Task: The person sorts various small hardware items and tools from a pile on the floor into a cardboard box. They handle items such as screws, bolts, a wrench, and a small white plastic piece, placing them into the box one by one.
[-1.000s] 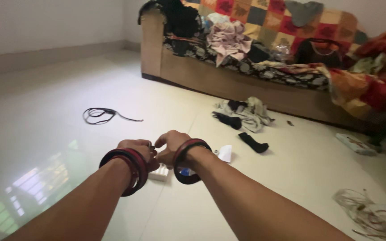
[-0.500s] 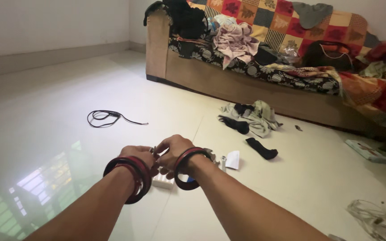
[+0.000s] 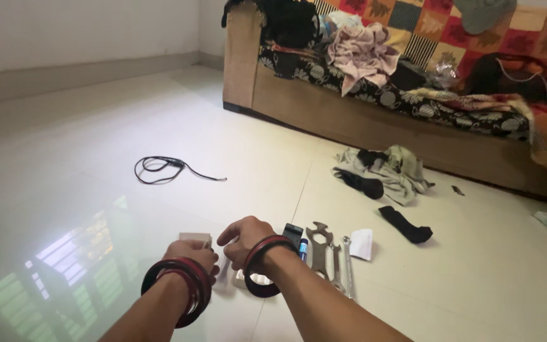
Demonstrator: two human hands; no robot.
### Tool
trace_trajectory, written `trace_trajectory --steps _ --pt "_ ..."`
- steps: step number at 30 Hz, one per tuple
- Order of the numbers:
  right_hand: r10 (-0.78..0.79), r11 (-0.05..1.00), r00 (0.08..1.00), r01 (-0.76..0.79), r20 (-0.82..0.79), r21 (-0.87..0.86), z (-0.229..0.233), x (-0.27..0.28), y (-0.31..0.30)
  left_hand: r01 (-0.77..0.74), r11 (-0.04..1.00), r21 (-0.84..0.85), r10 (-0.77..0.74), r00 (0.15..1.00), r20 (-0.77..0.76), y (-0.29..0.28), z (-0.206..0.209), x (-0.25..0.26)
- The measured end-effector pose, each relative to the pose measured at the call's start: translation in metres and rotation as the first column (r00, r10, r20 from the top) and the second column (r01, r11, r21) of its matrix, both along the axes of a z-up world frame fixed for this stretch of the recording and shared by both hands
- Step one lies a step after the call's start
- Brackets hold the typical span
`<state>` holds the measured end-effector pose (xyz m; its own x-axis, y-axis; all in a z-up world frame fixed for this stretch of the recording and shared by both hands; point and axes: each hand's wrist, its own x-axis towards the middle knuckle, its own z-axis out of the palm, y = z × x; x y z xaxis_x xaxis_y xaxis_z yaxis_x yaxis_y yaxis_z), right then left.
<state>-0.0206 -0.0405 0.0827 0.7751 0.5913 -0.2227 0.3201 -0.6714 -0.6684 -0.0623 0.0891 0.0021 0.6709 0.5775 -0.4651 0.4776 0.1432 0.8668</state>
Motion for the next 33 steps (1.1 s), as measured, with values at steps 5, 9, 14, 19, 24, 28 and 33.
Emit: trace_trajectory --steps 5,9,14,19,24,28,33 --pt "-0.042 0.993 0.996 0.033 -0.082 -0.110 -0.023 0.001 0.000 0.388 0.881 0.269 -0.321 0.910 -0.262 -0.013 -0.031 0.015" --pt "-0.040 0.992 0.962 0.006 -0.270 -0.125 -0.046 0.001 -0.009 0.488 0.817 0.306 -0.356 0.846 -0.397 -0.023 -0.062 0.017" --pt "-0.027 0.978 0.969 -0.025 -0.247 -0.206 -0.077 0.002 -0.019 0.724 0.570 0.388 -0.393 0.655 -0.645 -0.027 -0.078 0.018" --pt "-0.018 0.959 0.982 -0.037 -0.188 -0.281 -0.102 0.003 -0.026 0.783 0.504 0.364 -0.439 0.596 -0.672 -0.038 -0.076 0.002" --pt "-0.063 0.964 0.981 0.012 -0.183 -0.267 -0.111 0.004 -0.027 0.782 0.530 0.329 -0.466 0.593 -0.657 -0.050 -0.054 -0.011" --pt "-0.116 0.961 0.978 0.066 -0.176 -0.268 -0.110 0.004 -0.032 0.839 0.351 0.416 -0.431 0.539 -0.724 -0.059 -0.039 -0.012" --pt "-0.045 0.994 0.957 0.073 0.287 -0.087 -0.106 0.003 -0.037 0.703 0.459 0.544 -0.387 0.709 -0.590 -0.061 -0.029 -0.015"
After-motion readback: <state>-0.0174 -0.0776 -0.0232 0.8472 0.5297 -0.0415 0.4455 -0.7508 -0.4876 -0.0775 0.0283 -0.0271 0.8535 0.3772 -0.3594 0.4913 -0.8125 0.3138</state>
